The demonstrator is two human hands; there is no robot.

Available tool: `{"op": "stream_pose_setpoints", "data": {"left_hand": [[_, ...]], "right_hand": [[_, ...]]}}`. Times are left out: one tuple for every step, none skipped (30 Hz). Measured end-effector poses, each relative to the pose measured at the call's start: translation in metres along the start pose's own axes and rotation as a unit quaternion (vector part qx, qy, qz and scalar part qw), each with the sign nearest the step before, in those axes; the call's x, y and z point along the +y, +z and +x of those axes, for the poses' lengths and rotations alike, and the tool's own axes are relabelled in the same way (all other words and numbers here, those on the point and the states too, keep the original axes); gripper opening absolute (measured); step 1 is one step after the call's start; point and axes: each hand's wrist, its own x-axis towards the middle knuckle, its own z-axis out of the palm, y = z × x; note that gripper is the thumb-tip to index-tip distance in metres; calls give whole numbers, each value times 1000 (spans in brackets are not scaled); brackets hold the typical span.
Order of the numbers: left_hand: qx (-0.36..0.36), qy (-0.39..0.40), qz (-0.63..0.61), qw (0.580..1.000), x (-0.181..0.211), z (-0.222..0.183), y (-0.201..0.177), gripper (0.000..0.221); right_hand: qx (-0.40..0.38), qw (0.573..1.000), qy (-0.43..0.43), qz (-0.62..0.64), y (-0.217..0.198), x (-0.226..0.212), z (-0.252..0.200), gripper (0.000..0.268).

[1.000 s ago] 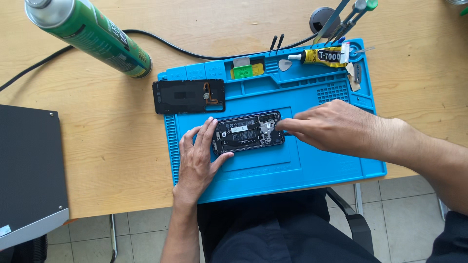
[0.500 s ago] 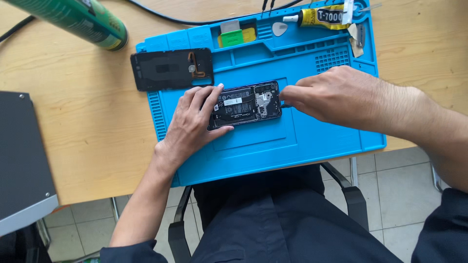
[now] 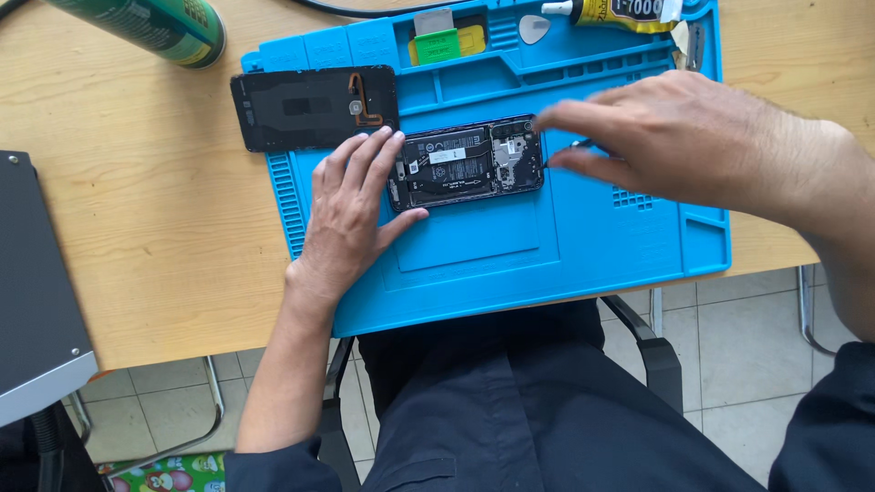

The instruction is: The person uses a screwdriver to remove screws from the internal frame of a disassembled smartphone. They carefully place the removed screws into a designated compartment on the blue work mat and continue to unscrew components from the device's chassis.

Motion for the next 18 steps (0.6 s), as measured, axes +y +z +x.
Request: {"op": "stream_pose_setpoints", "data": {"left_hand": [[7, 3, 10, 1000, 0, 0, -2, 92], [15, 6, 21, 1000, 0, 0, -3, 92], [14, 6, 19, 1000, 1, 0, -2, 92], [9, 2, 22, 1000, 1, 0, -3, 93], [5, -2, 24, 1000, 1, -1, -3, 93], [4, -1, 24, 1000, 1, -1, -4, 93], [5, 0, 22, 1000, 1, -1, -4, 92], [7, 2, 21, 1000, 1, 0, -5, 92], [6, 4, 20, 1000, 1, 0, -4, 92], [9, 5, 19, 1000, 1, 0, -4, 92], [12, 5, 19, 1000, 1, 0, -4, 92], [12, 4, 19, 1000, 1, 1, -4, 92], [10, 6, 13, 1000, 1, 1, -5, 91], [7, 8, 7, 1000, 0, 1, -5, 90], [8, 7, 8, 1000, 0, 0, -5, 90], [8, 9, 8, 1000, 0, 0, -4, 90], [8, 11, 8, 1000, 0, 1, -3, 89], [9, 11, 8, 1000, 0, 0, -3, 89]], "right_hand": [[21, 999, -30, 5, 3, 3, 0, 58], [43, 997, -59, 10, 6, 5, 0, 45], [41, 997, -59, 11, 3, 3, -2, 45], [15, 999, -42, -6, 0, 1, -2, 57], [-11, 999, -25, -23, -3, -1, -2, 71], [-12, 999, -25, -22, -3, -1, -2, 71], [-13, 1000, -22, -15, -3, -1, -2, 54], [-13, 1000, -18, -8, -3, -1, -3, 42], [-13, 1000, -16, -8, -3, 1, -5, 42], [10, 999, -34, 6, -4, 3, -7, 44], [33, 998, -52, 20, -4, 4, -8, 48], [34, 998, -53, 20, -4, 3, -9, 48], [5, 1000, -17, 12, -4, 2, -9, 63], [-23, 1000, 19, 4, -4, 1, -9, 79], [-23, 1000, 18, 4, 0, 3, -10, 79], [9, 1000, -22, 11, 4, 5, -11, 52], [42, 997, -61, 19, 8, 7, -12, 29], [42, 997, -61, 18, 5, 7, -14, 29]]}}
